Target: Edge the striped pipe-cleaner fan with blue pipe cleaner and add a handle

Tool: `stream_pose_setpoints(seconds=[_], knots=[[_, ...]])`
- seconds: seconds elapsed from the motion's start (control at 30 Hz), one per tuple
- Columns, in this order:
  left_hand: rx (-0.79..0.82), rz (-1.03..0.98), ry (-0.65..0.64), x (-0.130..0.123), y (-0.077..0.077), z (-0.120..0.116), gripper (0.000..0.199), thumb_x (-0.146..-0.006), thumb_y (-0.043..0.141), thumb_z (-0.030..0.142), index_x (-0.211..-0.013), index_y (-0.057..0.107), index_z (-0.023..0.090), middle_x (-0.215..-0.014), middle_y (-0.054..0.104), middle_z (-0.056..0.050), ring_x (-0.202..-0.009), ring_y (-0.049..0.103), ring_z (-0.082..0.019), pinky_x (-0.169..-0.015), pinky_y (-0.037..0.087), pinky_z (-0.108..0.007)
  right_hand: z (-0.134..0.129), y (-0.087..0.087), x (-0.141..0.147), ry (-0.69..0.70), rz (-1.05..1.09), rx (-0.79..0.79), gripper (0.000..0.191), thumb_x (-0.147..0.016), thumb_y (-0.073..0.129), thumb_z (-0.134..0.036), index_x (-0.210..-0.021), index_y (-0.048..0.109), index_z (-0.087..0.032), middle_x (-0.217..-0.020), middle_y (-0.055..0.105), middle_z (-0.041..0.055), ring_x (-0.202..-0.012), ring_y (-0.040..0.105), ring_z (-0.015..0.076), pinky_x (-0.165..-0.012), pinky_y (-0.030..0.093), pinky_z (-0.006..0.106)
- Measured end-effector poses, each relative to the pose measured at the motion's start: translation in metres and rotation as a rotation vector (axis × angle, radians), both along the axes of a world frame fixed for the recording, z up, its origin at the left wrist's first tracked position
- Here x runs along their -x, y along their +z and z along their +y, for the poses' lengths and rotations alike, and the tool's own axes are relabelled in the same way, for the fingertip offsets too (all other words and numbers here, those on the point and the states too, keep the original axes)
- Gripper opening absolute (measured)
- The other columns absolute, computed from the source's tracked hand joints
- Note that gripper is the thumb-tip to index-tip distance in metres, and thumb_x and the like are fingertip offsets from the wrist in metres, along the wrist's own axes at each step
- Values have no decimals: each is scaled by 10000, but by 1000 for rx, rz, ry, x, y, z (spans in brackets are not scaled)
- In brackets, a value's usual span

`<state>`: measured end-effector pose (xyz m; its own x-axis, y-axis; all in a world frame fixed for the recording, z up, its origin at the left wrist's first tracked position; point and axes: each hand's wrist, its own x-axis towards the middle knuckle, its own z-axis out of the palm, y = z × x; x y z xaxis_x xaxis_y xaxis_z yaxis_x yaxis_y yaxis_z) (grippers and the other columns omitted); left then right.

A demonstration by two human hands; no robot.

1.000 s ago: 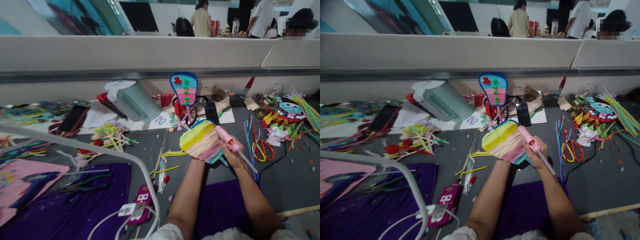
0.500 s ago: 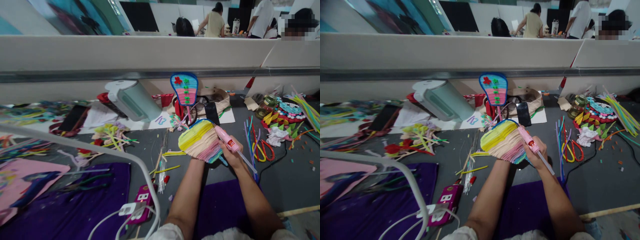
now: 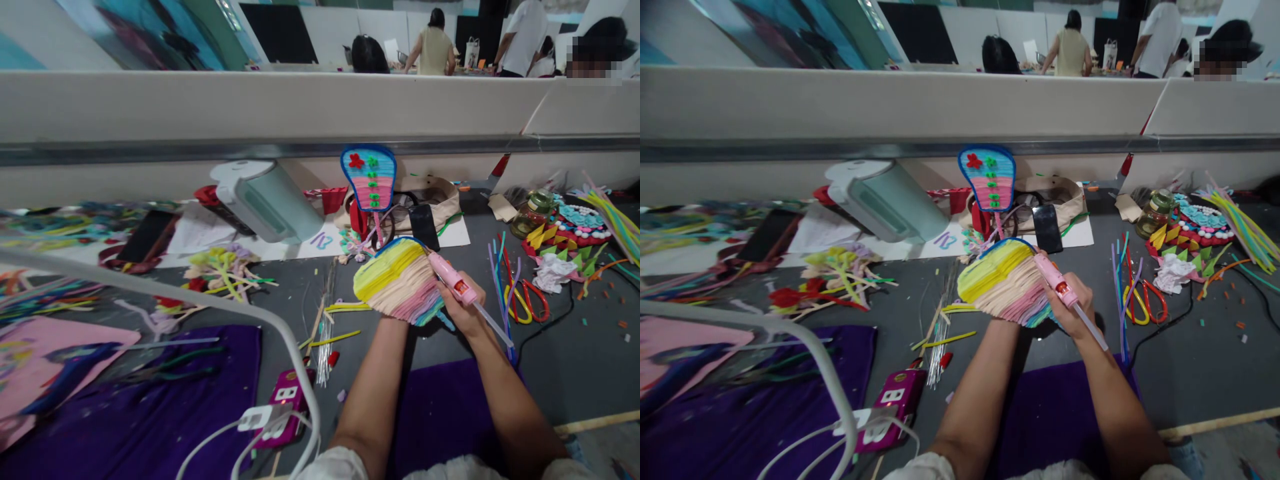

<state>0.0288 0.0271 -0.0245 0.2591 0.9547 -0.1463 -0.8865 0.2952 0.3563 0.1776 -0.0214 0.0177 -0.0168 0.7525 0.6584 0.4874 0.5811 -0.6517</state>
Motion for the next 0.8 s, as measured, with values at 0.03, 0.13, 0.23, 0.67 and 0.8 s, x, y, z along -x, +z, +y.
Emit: stream_pose_setpoints(seconds=[0.03,0.13,0.23,0.67,0.8], knots=[[-6,5,1,0,2,-1,394,-975,389,366,-1107,723,206,-1126,741,-118,-1020,724,-258,-947,572,-424,0,0,0,1,0,2,288,-938,636,-366,-722,497,-236,-650,508,-38,-559,487,121,-553,413,265],[-37,32,28,-1,10,-2,377,-975,392,351,-1073,740,243,-1106,745,-97,-1000,722,-252,-950,559,-424,-1,-1,0,5,-7,21,286,-936,631,-373,-721,499,-240,-653,521,-31,-564,492,127,-559,424,270],[-45,63,55,-3,18,-3,371,-975,395,353,-1064,738,242,-1066,746,-99,-963,721,-246,-929,558,-424,-1,-2,-1,8,-13,23,280,-937,624,-381,-730,499,-242,-659,521,-30,-570,494,130,-564,425,272],[-21,86,96,-6,37,-7,409,-945,365,296,-1144,708,192,-913,727,-95,-858,716,-234,-823,589,-389,0,-5,-1,-1,-52,-11,286,-943,620,-380,-737,485,-234,-666,517,-33,-576,491,125,-566,405,262],[-43,76,130,-5,42,-7,394,-958,376,284,-1177,697,216,-930,723,-60,-801,697,-193,-860,580,-356,0,-4,-1,7,-49,-10,275,-945,619,-370,-743,491,-234,-666,516,-33,-577,496,123,-568,407,258]])
